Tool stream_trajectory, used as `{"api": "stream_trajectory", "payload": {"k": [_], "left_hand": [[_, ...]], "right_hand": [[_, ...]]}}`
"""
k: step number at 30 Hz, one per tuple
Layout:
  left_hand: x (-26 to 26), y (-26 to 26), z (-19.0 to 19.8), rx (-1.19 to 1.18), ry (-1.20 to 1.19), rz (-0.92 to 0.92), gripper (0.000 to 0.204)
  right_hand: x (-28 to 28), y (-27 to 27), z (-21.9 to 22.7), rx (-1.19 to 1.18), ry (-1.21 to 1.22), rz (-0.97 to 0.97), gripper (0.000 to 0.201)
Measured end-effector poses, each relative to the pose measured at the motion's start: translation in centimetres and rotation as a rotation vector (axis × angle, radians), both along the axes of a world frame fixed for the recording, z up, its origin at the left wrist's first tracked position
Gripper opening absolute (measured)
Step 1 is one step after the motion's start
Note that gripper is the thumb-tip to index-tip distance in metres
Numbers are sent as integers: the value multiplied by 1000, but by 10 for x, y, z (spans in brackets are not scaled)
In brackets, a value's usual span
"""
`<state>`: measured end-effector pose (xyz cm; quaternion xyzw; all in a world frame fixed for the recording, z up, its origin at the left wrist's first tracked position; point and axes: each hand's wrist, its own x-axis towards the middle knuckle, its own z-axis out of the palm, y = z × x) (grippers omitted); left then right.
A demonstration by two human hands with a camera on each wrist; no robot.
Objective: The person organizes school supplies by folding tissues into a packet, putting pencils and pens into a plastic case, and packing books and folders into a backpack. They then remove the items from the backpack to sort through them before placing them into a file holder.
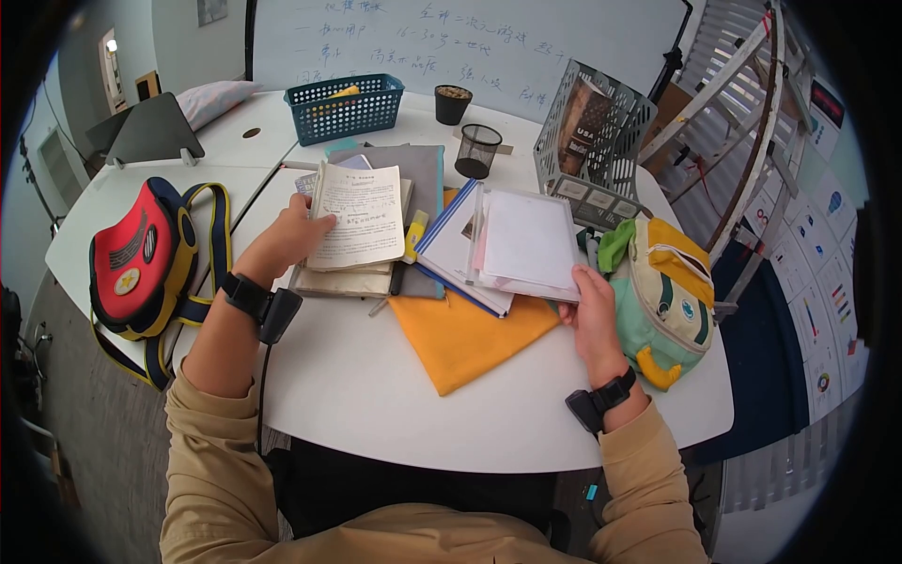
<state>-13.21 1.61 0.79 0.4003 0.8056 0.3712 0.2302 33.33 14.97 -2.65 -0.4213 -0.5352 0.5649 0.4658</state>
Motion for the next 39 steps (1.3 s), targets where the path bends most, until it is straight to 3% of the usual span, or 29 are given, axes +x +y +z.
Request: {"api": "stream_trajectory", "payload": {"k": [5, 11, 14, 23, 26, 39], "left_hand": [[5, 3, 4, 56, -149, 72, 60], [-6, 3, 4, 260, -565, 19, 42], [0, -1, 13, 275, -631, -13, 37], [11, 4, 6, 364, -621, -45, 29], [9, 8, 2, 435, -518, -33, 26], [-4, 2, 23, 914, -215, -49, 29]], "right_hand": [[0, 1, -1, -3, 8, 0, 30], [0, -1, 1, -3, 8, 0, 29], [1, -1, 0, -1, 11, 5, 29], [-3, -3, 6, -13, 10, -16, 28], [0, -1, 4, -10, 8, -10, 28], [2, 3, -2, -3, 11, 11, 29]]}}
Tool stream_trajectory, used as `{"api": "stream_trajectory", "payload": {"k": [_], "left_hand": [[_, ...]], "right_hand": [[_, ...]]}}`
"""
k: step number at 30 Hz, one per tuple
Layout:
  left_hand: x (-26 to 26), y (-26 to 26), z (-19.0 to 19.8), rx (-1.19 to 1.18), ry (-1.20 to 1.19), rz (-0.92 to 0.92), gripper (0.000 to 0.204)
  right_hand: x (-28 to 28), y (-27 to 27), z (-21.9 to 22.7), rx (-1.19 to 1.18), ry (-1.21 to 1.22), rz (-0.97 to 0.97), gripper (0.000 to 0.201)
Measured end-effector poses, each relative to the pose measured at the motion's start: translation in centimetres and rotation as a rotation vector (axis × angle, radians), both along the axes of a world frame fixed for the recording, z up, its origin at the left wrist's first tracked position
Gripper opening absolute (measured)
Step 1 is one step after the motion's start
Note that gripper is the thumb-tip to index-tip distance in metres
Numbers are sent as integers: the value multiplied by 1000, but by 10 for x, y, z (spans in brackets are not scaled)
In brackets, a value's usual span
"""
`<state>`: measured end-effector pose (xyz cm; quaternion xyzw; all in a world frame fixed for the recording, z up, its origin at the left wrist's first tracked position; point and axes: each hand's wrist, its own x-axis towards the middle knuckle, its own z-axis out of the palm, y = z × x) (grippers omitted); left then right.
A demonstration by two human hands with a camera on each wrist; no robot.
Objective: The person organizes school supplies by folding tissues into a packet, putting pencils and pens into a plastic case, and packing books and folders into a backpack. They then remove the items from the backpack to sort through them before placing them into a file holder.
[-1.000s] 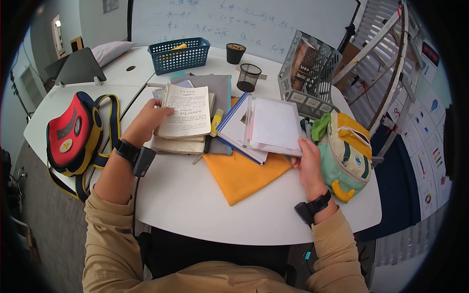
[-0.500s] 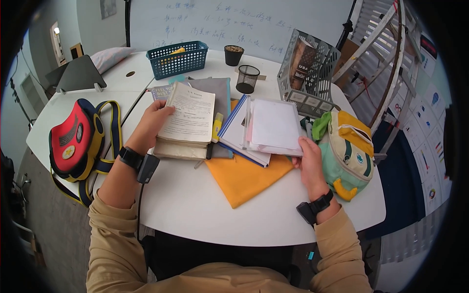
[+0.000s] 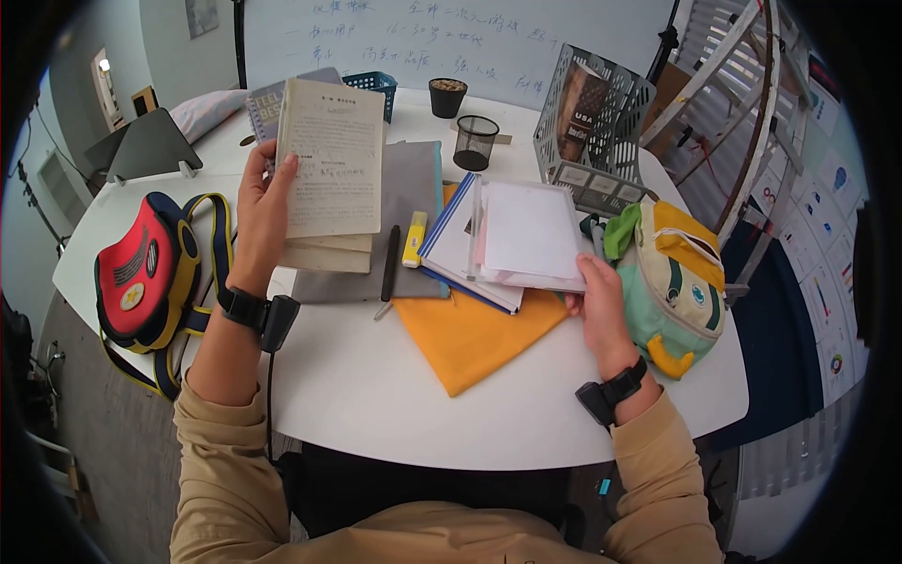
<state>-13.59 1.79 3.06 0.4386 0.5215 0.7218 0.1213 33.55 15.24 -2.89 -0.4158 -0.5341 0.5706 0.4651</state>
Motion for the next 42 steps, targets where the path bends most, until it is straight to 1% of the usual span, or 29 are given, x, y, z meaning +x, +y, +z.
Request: {"api": "stream_trajectory", "payload": {"k": [4, 10, 13, 16, 19, 28, 31, 34, 37, 40, 42], "left_hand": [[0, -4, 2, 128, 98, 26, 30], [8, 1, 4, 344, 258, 189, 35], [8, 0, 2, 335, 245, 154, 37], [8, 0, 0, 270, 225, 115, 39], [3, 0, -6, 138, 404, 272, 40], [4, -1, -4, 165, 274, 182, 41], [2, 6, -5, 318, 215, 206, 41], [-5, 6, -7, 293, 200, 224, 40], [-11, 3, -8, 220, 129, 121, 39], [-16, 1, -2, 83, 222, 71, 39], [-11, -4, 2, 16, 204, 47, 39]], "right_hand": [[0, -1, 2, -13, -8, -12, 29], [-2, -2, 2, -5, -1, -17, 29], [-1, -2, 2, -6, 2, -8, 29], [-1, -1, 1, -4, 1, -2, 29], [-1, 0, 0, -3, 1, -3, 28], [-2, 0, 2, -16, -8, -20, 29], [-2, -1, 2, -13, -16, -23, 30], [-1, -1, 2, -9, -16, -17, 30], [-1, -2, 2, 3, -13, -9, 30], [-1, -2, 2, 6, -18, -10, 30], [0, -1, 1, -1, -20, -8, 30]]}}
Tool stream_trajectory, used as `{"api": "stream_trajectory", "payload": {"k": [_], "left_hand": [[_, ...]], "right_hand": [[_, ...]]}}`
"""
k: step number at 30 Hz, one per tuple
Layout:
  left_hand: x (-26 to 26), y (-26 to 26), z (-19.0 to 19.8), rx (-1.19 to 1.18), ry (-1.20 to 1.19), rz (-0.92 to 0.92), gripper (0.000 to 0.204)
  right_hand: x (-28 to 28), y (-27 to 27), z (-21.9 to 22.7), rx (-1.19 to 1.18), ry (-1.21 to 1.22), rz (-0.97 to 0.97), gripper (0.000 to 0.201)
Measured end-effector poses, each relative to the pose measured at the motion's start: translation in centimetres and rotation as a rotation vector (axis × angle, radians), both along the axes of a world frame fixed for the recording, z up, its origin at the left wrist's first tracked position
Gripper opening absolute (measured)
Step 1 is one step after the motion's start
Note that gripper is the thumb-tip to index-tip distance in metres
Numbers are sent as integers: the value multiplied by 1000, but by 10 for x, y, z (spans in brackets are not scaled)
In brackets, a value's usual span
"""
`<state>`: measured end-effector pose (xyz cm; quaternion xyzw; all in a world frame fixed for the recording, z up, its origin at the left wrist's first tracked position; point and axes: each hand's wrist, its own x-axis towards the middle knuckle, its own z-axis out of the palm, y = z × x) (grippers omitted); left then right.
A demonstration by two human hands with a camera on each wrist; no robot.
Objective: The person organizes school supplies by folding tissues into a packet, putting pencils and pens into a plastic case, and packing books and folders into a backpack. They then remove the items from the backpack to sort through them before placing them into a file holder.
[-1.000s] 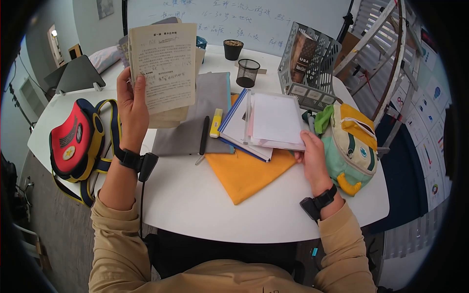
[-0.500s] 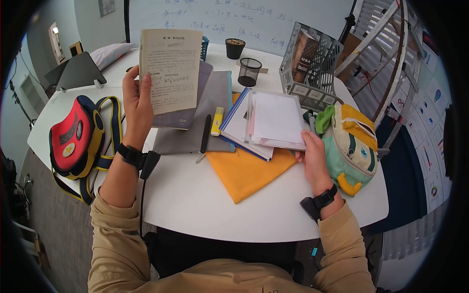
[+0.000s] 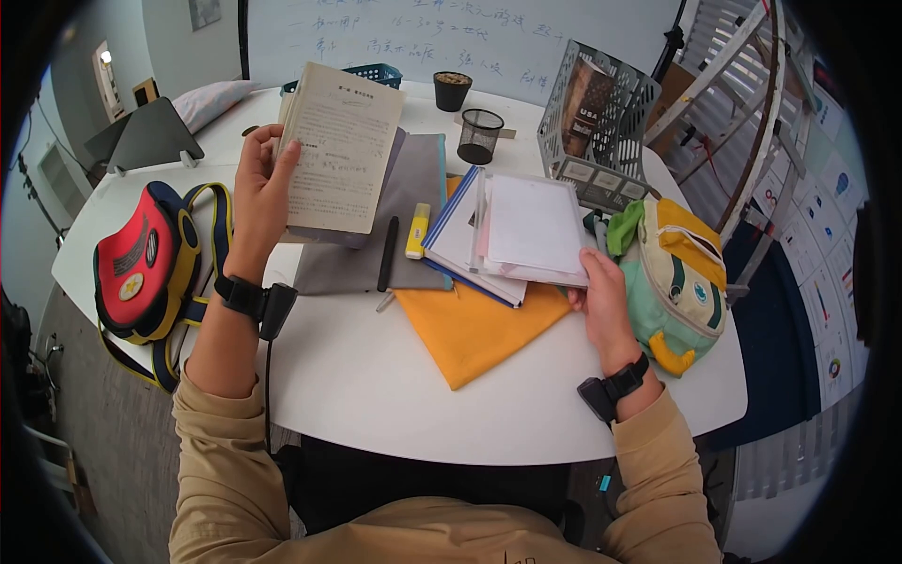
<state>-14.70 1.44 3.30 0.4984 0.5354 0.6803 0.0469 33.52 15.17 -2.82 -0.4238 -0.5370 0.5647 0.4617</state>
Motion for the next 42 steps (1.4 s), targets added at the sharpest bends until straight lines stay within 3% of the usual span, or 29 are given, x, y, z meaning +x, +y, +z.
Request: {"api": "stream_trajectory", "payload": {"k": [13, 19, 27, 33, 39, 42], "left_hand": [[1, -1, 5, 149, -41, 116, 45], [-10, -4, 3, 243, -45, 338, 50], [-42, -12, 9, 657, -221, 456, 69], [-36, -19, 16, 679, -127, 507, 69], [-39, -21, 18, 708, -81, 520, 67], [-36, -22, 20, 713, -141, 534, 66]], "right_hand": [[0, -2, 2, 11, -1, 1, 28], [-2, -2, 2, -1, -2, -12, 28], [-1, -2, 1, -1, -5, -10, 30], [0, 0, 0, 4, -41, -4, 28], [-5, 3, -8, 91, -51, -180, 39], [1, 16, -22, 288, -134, -228, 45]]}}
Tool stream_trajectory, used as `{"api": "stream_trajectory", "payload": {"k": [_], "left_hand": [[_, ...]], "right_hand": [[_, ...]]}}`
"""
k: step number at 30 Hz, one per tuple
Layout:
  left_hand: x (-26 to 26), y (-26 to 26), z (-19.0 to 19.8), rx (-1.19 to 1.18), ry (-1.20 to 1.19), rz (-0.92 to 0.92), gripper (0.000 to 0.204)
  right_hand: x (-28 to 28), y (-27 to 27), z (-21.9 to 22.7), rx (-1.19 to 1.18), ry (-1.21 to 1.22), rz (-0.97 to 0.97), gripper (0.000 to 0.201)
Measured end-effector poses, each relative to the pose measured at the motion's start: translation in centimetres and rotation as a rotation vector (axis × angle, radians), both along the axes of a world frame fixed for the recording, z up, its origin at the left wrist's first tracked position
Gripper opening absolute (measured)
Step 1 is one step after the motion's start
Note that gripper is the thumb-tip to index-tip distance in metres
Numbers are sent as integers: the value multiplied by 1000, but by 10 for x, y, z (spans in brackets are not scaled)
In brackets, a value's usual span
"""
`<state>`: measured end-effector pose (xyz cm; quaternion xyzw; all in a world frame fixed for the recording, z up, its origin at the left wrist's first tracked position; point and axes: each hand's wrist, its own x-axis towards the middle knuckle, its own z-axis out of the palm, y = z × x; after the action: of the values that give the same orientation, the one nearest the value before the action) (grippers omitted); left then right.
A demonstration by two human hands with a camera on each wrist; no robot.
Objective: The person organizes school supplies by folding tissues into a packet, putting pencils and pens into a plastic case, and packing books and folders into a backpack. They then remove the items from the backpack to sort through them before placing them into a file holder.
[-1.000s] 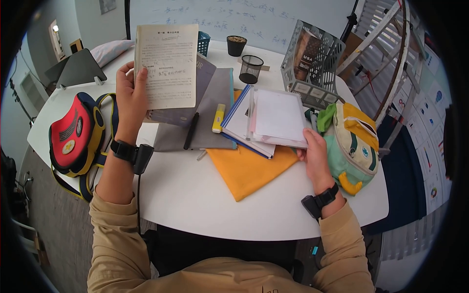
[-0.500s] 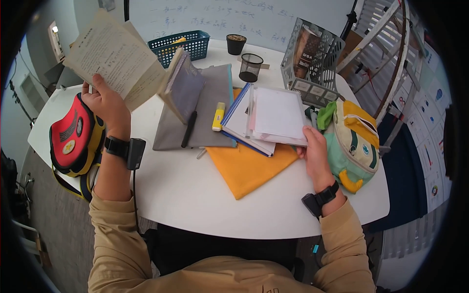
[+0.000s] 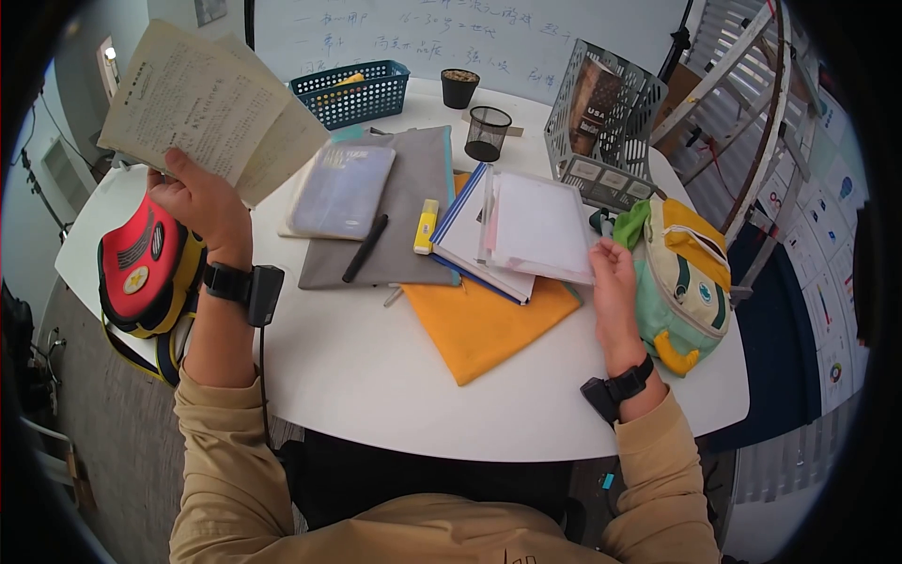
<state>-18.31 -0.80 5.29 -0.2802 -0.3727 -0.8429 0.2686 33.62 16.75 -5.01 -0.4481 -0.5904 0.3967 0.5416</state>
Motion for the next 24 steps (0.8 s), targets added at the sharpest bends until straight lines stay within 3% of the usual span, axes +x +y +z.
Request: {"api": "stream_trajectory", "payload": {"k": [6, 8, 10, 12, 14, 16, 18, 21, 24], "left_hand": [[28, 15, -6, 2, -120, -528, 57], [43, 16, -32, -315, 280, -340, 53], [50, 28, -82, -530, 403, -376, 53], [77, 28, -108, -406, 133, -965, 57], [124, 13, -96, -380, 91, -1239, 56], [161, 4, -73, -535, 128, -1146, 52], [204, 3, -46, -496, -126, -1291, 50], [217, 3, -54, -639, -58, -1220, 45], [218, 2, -55, -734, 41, -1230, 55]], "right_hand": [[1, -11, 17, 123, -104, -25, 51], [-9, -30, 35, 187, 10, 157, 56], [-15, -42, 42, 239, 75, 367, 66], [-17, -49, 43, 275, 92, 610, 79], [-21, -66, 52, 142, 103, 835, 95], [-27, -77, 49, 7, 107, 1015, 110], [-31, -85, 39, -120, 107, 1152, 123], [-34, -99, 31, -228, 169, 1063, 128], [-29, -90, 28, -293, 197, 1083, 126]]}}
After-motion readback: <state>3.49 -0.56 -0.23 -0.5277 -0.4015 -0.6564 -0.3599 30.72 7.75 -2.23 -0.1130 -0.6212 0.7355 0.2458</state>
